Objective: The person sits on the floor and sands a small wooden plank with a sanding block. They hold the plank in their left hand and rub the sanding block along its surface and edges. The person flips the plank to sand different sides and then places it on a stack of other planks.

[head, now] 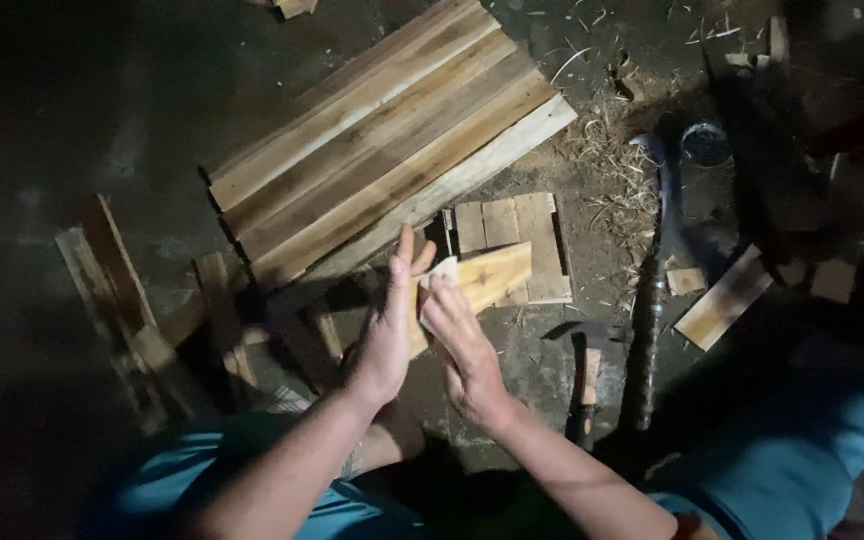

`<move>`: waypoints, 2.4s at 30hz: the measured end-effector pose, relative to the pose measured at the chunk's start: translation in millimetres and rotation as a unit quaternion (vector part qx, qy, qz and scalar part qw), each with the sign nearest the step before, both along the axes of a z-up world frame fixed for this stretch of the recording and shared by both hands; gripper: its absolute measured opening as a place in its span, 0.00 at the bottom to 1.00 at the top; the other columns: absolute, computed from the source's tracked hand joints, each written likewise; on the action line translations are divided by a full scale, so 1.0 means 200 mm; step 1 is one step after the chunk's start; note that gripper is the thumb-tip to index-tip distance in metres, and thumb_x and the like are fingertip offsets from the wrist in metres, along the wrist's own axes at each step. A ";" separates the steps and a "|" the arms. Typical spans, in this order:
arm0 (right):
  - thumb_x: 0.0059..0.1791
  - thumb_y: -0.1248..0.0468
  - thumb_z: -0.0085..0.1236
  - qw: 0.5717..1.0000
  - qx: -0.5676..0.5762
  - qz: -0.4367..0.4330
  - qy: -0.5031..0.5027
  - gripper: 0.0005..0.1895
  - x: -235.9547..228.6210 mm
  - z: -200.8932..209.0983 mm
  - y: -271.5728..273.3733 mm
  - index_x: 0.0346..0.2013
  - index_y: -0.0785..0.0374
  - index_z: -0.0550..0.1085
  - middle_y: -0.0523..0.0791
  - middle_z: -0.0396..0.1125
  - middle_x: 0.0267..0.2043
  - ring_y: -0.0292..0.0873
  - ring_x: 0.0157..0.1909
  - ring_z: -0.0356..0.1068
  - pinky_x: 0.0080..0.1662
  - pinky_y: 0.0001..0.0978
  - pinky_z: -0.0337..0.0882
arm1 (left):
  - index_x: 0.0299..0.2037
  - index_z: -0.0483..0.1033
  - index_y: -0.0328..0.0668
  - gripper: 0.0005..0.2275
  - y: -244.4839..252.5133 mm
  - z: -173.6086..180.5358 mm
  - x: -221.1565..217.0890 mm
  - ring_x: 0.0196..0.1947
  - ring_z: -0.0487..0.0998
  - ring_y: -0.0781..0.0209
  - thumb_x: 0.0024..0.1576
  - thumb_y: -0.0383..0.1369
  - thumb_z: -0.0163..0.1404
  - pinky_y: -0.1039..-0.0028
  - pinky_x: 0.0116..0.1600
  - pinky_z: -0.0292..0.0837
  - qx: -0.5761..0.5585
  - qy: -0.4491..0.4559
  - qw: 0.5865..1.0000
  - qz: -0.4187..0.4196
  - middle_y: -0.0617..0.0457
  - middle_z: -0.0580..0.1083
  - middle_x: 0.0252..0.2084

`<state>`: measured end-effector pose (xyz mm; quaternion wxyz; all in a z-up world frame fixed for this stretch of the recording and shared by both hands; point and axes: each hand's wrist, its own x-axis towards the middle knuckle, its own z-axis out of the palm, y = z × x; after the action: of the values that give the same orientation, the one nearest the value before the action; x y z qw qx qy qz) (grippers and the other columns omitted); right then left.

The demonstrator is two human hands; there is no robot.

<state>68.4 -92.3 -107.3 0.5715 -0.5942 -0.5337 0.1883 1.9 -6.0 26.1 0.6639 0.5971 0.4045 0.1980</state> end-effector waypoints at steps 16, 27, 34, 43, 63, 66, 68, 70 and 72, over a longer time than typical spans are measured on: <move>0.56 0.72 0.41 0.982 -0.035 -0.084 0.163 0.24 0.34 -0.40 0.08 0.68 0.60 0.64 0.51 0.47 0.77 0.52 0.75 0.48 0.71 0.55 0.53 | 0.74 0.57 0.43 0.31 0.08 -0.12 -0.10 0.63 0.74 0.44 0.57 0.31 0.47 0.53 0.61 0.72 0.118 0.130 0.982 -0.072 0.39 0.74 0.61; 0.55 0.70 0.31 0.998 -0.032 0.017 0.049 0.23 0.59 -0.36 0.06 0.62 0.55 0.68 0.48 0.63 0.67 0.53 0.68 0.63 0.71 0.52 0.62 | 0.72 0.58 0.46 0.28 0.05 -0.11 -0.14 0.58 0.81 0.59 0.59 0.28 0.42 0.73 0.55 0.74 0.169 0.141 0.960 -0.174 0.51 0.76 0.64; 0.52 0.54 0.46 0.840 -0.185 -0.032 0.508 0.20 0.64 -0.17 0.11 0.52 0.62 0.73 0.48 0.64 0.64 0.51 0.61 0.66 0.40 0.46 0.83 | 0.72 0.58 0.41 0.27 0.08 -0.10 -0.12 0.57 0.81 0.60 0.59 0.30 0.44 0.74 0.56 0.75 0.178 0.137 0.959 -0.171 0.50 0.76 0.63; 0.53 0.57 0.49 0.828 -0.105 0.014 0.551 0.23 0.80 -0.48 0.10 0.57 0.69 0.73 0.48 0.71 0.58 0.29 0.26 0.59 0.21 0.15 0.55 | 0.71 0.57 0.40 0.28 0.09 -0.11 -0.14 0.56 0.83 0.59 0.57 0.26 0.43 0.74 0.52 0.78 0.218 0.143 0.945 -0.197 0.50 0.76 0.63; 0.50 0.48 0.44 0.831 -0.086 -0.040 0.549 0.42 0.14 0.14 0.10 0.72 0.69 0.47 0.51 0.47 0.77 0.47 0.77 0.49 0.73 0.44 0.49 | 0.73 0.55 0.43 0.26 0.14 -0.08 -0.07 0.61 0.75 0.62 0.65 0.43 0.26 0.70 0.65 0.67 0.053 0.105 0.993 -0.009 0.49 0.73 0.66; 0.52 0.63 0.52 0.995 0.003 0.050 -0.084 0.28 0.00 -0.22 -0.08 0.67 0.63 0.63 0.54 0.47 0.76 0.59 0.79 0.45 0.76 0.57 0.45 | 0.73 0.57 0.45 0.29 0.15 -0.09 -0.05 0.63 0.74 0.55 0.62 0.48 0.29 0.68 0.64 0.69 -0.085 0.027 0.993 0.075 0.45 0.68 0.70; 0.53 0.61 0.50 0.993 0.000 0.033 -0.117 0.27 0.03 -0.20 -0.05 0.67 0.62 0.64 0.54 0.50 0.75 0.59 0.77 0.49 0.75 0.57 0.48 | 0.73 0.57 0.47 0.29 0.15 -0.08 -0.04 0.61 0.74 0.54 0.62 0.48 0.29 0.67 0.63 0.69 -0.118 0.015 0.987 0.109 0.45 0.69 0.70; 0.54 0.60 0.49 0.988 -0.003 0.015 -0.153 0.25 0.05 -0.19 -0.01 0.66 0.60 0.65 0.53 0.52 0.74 0.59 0.76 0.52 0.74 0.56 0.51 | 0.73 0.58 0.49 0.29 0.12 -0.05 -0.01 0.59 0.74 0.53 0.62 0.47 0.29 0.66 0.61 0.70 -0.150 0.001 0.979 0.141 0.45 0.70 0.69; 0.56 0.60 0.46 0.981 0.080 -0.070 -0.160 0.20 0.08 -0.17 0.07 0.62 0.62 0.72 0.55 0.64 0.66 0.64 0.67 0.64 0.65 0.59 0.63 | 0.77 0.50 0.51 0.31 0.09 0.02 0.04 0.72 0.61 0.34 0.64 0.53 0.28 0.38 0.69 0.57 -0.196 -0.007 0.962 0.189 0.38 0.57 0.76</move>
<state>84.0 -79.1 -141.8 0.5364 -0.6050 -0.5883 0.0071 10.1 12.9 29.4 0.7211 0.3671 0.5360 0.2407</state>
